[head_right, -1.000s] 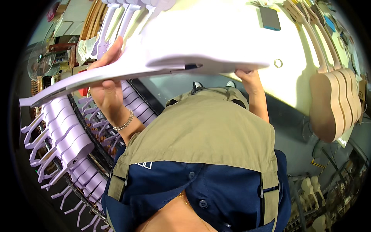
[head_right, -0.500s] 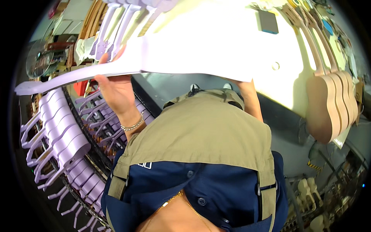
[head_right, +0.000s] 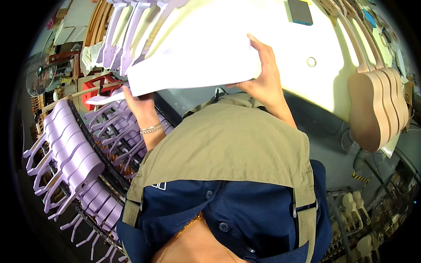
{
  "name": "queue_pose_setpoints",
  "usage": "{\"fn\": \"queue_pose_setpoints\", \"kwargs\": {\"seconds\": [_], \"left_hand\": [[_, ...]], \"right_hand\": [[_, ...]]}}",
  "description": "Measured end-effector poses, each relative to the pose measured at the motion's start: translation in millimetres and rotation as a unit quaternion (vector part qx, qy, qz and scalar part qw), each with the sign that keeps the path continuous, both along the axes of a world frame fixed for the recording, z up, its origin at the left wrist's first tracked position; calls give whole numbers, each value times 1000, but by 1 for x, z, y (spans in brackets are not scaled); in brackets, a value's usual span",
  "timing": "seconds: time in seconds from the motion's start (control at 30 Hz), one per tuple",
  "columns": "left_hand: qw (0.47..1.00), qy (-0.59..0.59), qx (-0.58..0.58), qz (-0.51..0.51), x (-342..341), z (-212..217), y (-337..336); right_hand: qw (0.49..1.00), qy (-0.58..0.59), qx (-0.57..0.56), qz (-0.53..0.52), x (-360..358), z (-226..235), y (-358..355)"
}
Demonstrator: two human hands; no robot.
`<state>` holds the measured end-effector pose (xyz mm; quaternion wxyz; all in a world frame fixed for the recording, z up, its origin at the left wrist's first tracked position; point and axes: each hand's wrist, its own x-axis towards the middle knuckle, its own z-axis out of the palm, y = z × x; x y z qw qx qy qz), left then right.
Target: The person picks up light purple guitar body parts from a rack and places them on a workbench. They use a sanding block and a small knife to smooth the edges and surfaces of the guitar bodies. The person handles the parts one at a time, rotating them to access different areas before placing them back on the rack.
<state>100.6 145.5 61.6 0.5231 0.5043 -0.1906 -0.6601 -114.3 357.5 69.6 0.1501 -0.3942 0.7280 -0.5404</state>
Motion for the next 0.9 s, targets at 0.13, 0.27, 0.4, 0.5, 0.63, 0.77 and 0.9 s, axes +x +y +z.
{"fn": "queue_pose_setpoints", "kwargs": {"seconds": [0.13,0.27,0.4,0.5,0.63,0.77,0.9], "left_hand": [[961,105,-32,-255,54,-96,-18],[966,77,27,-245,29,-111,13],[965,67,50,-248,22,-115,29],[966,63,59,-243,22,-115,33],[971,50,65,-226,31,-109,26],[966,142,45,-211,44,-76,2],[974,181,-58,-121,19,-25,-6]], "right_hand": [[986,-62,-120,95,11,27,-5],[971,-115,-141,154,20,27,-10],[964,-54,-174,196,22,34,-10],[968,34,-146,200,16,31,-8],[987,83,-81,113,3,15,-6],[992,-29,-112,43,-22,-10,6],[958,-242,-137,74,-23,-50,12]]}}
